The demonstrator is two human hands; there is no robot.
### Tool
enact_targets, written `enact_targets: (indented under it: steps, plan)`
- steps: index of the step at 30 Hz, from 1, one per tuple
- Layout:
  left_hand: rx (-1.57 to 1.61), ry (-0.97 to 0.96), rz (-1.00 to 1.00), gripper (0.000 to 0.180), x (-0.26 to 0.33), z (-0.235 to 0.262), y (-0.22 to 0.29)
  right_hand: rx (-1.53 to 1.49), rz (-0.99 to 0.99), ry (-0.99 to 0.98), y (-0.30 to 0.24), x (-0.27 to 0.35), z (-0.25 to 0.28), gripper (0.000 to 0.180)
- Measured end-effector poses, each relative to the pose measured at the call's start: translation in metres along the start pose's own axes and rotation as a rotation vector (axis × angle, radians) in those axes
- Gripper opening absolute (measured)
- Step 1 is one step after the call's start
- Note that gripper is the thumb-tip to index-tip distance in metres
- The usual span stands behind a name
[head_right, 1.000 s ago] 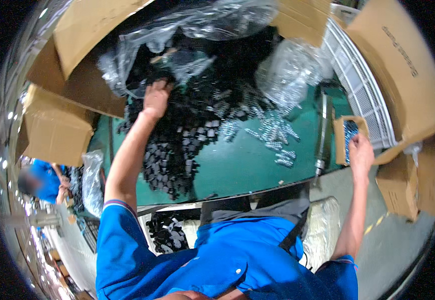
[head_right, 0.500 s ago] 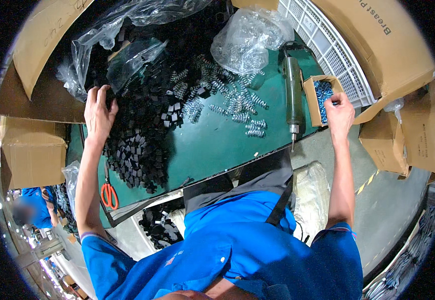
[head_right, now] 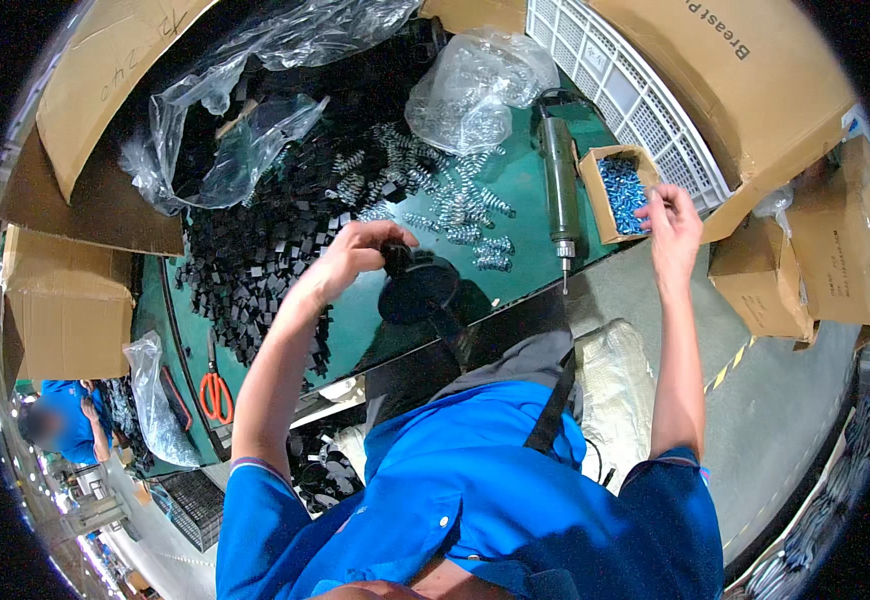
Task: The person repeatedly picks up small black plastic components and metal springs from a green workbench, inserts the springs into the components, and uses a green pneumatic tool to fasten them. The person handles the parts one at a time and places the finished assemblies on the table.
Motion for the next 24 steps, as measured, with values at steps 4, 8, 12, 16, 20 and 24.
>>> enact_targets:
  steps: [4, 8, 12, 16, 20, 24]
  plan:
    - [-0.732, 0.25, -0.396, 0.029, -0.036, -0.001, 0.07, -0.191, -0.084, -0.148, -0.008, 0.065, 0.01, 0.005]
    - [-1.255, 0.162, -0.564, 0.019, -0.101, -0.022, 0.054, -0.272, -0.316, -0.363, 0.025, 0.137, -0.028, 0.008]
    - [-1.441, 0.102, -0.566, 0.012, -0.125, -0.027, 0.039, -0.248, -0.35, -0.355, 0.028, 0.164, -0.062, 0.015]
    - [-1.207, 0.24, -0.643, 0.009, -0.104, -0.018, 0.053, -0.274, -0.355, -0.267, 0.017, 0.16, -0.079, 0.024]
    - [-0.404, 0.427, -0.355, 0.017, -0.062, 0.016, 0.052, -0.257, -0.268, -0.246, 0.014, 0.153, -0.082, 0.029]
    - [-0.185, 0.46, -0.325, 0.016, -0.015, 0.017, 0.018, -0.224, -0.245, -0.251, 0.013, 0.153, -0.085, 0.031]
Point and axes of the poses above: each hand's wrist, its own x-axis away from the middle knuckle, its own z-axis out of the back of the hand, y = z × x, the point moved 10 cm from there along -x, towards the middle knuckle, and after that the axes turned 14 degrees about x, right-handed, at the moved point
